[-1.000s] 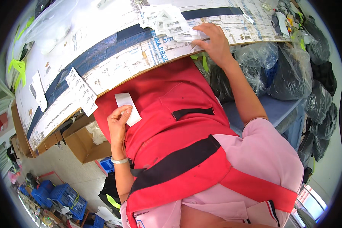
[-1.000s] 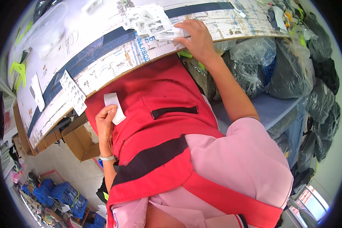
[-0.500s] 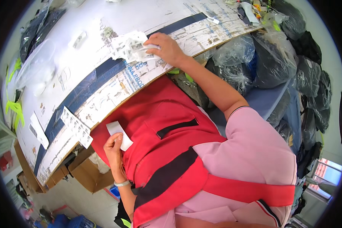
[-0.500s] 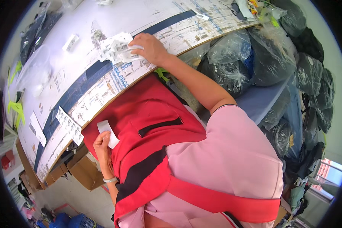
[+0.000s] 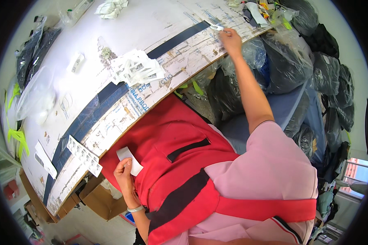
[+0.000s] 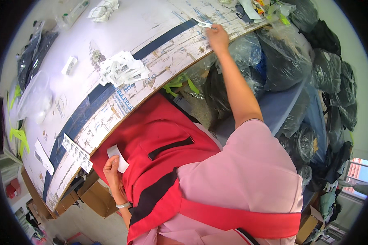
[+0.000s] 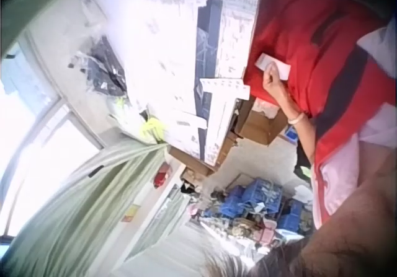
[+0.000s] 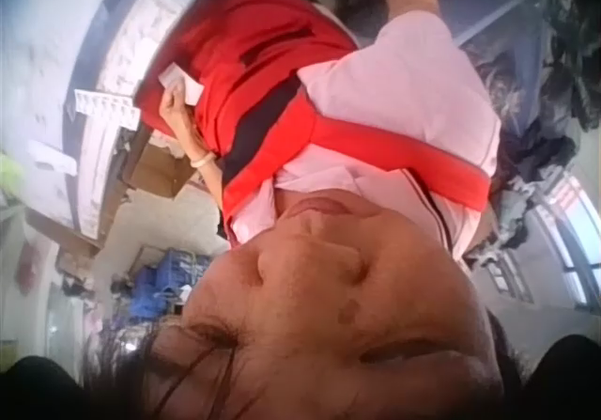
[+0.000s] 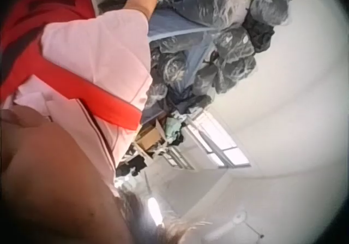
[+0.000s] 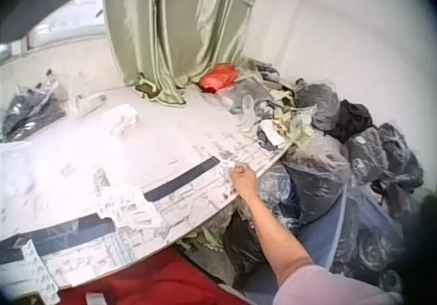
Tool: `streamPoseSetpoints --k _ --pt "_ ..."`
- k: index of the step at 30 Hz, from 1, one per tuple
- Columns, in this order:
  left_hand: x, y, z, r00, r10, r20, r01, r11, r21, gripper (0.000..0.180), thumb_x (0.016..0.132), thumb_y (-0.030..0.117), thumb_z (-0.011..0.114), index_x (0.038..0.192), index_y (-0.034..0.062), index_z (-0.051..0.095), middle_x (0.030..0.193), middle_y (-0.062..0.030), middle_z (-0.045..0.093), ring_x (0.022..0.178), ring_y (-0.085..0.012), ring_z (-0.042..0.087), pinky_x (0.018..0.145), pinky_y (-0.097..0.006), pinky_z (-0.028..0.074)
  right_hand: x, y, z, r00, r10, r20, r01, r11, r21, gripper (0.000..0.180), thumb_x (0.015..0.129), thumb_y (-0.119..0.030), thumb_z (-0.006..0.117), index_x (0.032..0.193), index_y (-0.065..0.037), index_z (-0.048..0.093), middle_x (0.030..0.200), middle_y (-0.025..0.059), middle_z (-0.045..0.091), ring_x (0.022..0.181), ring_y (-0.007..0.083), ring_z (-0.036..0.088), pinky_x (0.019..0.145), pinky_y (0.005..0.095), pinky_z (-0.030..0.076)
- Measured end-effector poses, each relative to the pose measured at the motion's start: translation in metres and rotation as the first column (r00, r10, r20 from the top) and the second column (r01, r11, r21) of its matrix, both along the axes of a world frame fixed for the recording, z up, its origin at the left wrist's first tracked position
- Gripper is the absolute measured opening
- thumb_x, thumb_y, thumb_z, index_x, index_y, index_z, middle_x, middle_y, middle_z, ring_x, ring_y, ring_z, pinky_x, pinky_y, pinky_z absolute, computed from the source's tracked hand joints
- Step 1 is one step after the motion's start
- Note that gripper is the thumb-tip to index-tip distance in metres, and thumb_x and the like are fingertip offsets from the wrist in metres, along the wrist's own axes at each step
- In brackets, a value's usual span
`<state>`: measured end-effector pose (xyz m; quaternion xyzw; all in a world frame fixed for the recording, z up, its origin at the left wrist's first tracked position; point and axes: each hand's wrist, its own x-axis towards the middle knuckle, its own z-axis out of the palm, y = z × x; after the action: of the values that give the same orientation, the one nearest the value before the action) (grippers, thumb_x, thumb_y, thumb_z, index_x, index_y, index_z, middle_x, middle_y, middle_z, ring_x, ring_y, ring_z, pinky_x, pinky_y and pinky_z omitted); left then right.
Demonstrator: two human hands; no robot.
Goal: Peeling small white labels from a sticker sheet and applying them to other tags.
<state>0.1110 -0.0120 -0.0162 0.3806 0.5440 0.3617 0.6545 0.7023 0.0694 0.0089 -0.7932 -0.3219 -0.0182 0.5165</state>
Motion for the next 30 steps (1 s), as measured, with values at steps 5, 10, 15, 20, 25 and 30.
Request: streamPoseSetpoints --k 5,10,15,20,25,30 --pt "0.0 0.004 -0.004 0.999 0.03 0.037 -0.027 0.996 -0.08 0.015 0.084 0.004 0.066 0.097 -0.0027 0.067 0.09 -0.0055 0.067 0.08 -0.0101 0.059 0.076 -0.023 0.046 0.04 0.013 0.013 0.923 0.019 -0.385 -0.071 0.99 -0.122 0.023 0.081 -0.028 0.071 0.078 -0.005 0.065 0.055 -0.0008 0.054 0.04 0.0071 0.043 0.037 0.0232 0.033" --pt "0.002 0.008 -0.007 1.0 0.018 0.003 -0.018 0.997 -0.071 0.015 0.084 0.005 0.067 0.097 -0.0023 0.067 0.091 -0.0056 0.067 0.082 -0.0105 0.059 0.077 -0.023 0.046 0.046 0.025 0.007 0.934 0.026 -0.355 -0.027 1.0 0.004 0.019 0.082 -0.02 0.071 0.071 -0.007 0.062 0.054 -0.0023 0.052 0.04 0.0051 0.039 0.036 0.0229 0.029" --pt "0.0 0.009 -0.007 0.999 0.036 0.015 -0.034 0.994 -0.1 0.014 0.084 0.006 0.067 0.096 -0.0016 0.067 0.09 -0.0051 0.067 0.081 -0.0108 0.06 0.076 -0.023 0.047 0.044 0.013 0.002 0.896 0.122 -0.427 -0.057 0.985 0.162 0.013 0.083 -0.016 0.069 0.081 -0.005 0.064 0.062 -0.0011 0.058 0.044 0.0033 0.043 0.039 0.0198 0.032" --pt "-0.001 0.01 -0.01 0.998 0.058 0.037 -0.052 0.989 -0.137 0.016 0.084 0.009 0.067 0.097 -0.0007 0.066 0.09 -0.0062 0.067 0.077 -0.0138 0.062 0.072 -0.025 0.05 0.045 0.007 0.005 0.835 0.249 -0.491 -0.183 0.967 0.179 0.013 0.086 -0.015 0.066 0.09 -0.002 0.064 0.073 -0.0006 0.063 0.053 0.0015 0.047 0.046 0.0157 0.036" --pt "0.006 0.011 -0.004 0.996 0.065 0.054 -0.056 0.985 -0.162 0.015 0.084 0.008 0.067 0.096 -0.0008 0.066 0.089 -0.0055 0.067 0.077 -0.0127 0.061 0.073 -0.025 0.049 0.044 0.007 0.006 0.826 0.26 -0.5 -0.202 0.965 0.168 0.014 0.086 -0.015 0.066 0.089 -0.002 0.064 0.072 -0.0002 0.063 0.052 0.002 0.047 0.046 0.0157 0.037" --pt "0.003 0.011 -0.006 0.996 0.071 0.059 -0.06 0.984 -0.166 0.015 0.083 0.007 0.068 0.095 -0.0012 0.067 0.089 -0.0048 0.066 0.078 -0.0118 0.06 0.074 -0.024 0.048 0.047 0.013 0.005 0.868 0.182 -0.462 -0.122 0.98 0.157 0.013 0.086 -0.015 0.067 0.086 -0.003 0.064 0.07 0.001 0.063 0.048 0.0031 0.048 0.042 0.0171 0.036"
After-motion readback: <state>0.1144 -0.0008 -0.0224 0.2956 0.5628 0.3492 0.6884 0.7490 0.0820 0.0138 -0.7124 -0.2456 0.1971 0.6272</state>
